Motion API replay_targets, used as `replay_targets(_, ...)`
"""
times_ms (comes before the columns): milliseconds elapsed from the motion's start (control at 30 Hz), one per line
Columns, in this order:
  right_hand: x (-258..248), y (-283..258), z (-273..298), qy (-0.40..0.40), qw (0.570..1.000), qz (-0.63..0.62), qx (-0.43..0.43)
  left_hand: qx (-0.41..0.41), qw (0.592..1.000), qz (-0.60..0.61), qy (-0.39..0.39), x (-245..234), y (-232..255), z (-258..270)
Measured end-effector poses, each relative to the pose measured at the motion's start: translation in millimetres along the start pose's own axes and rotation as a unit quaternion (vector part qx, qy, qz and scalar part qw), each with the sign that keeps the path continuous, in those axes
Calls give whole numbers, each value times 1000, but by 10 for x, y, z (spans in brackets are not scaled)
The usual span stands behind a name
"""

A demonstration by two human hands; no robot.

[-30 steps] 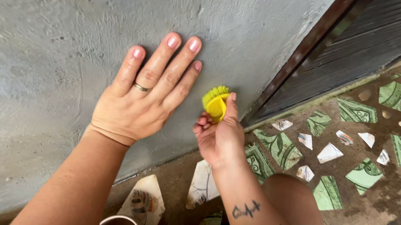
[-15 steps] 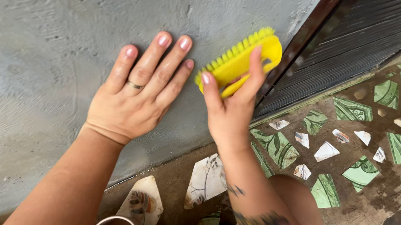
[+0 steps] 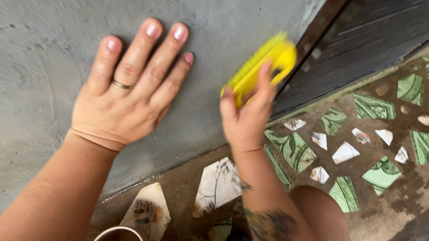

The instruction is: The person scrubs the lower section of a concrete wall using a yellow brush and water poured from a cup.

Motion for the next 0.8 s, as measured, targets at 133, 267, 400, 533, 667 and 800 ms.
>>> replay_targets(133, 123, 115, 600, -63, 967, -45, 243, 1, 999, -27, 21, -5, -37, -73)
replay_targets(267, 146, 5, 402, 38, 965, -188, 181, 0, 1000, -26, 14, -19, -4, -62)
replay_targets(400, 163, -361, 200, -19, 961, -229, 155, 0, 1000, -9, 9, -4, 20, -38)
replay_targets(533, 297, -232, 658, -1, 999, -43, -1, 4, 1000, 10, 2, 3, 39, -35)
replay_targets(667, 485, 79, 1076, 2, 977, -159, 145, 12, 1000, 7, -2, 47, 56, -1)
replay_targets(800, 567, -129, 830, 84, 885, -328, 319, 13, 999, 33, -24, 58, 64, 34)
Point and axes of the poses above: each hand's wrist, its own z-axis away from the middle knuckle, its own x-axis out of the palm, y = z × x, the point moved 1 cm from there along -z, towards the middle knuckle, and after that the axes turned 5 degrees about -z, right-handed, at the moved point
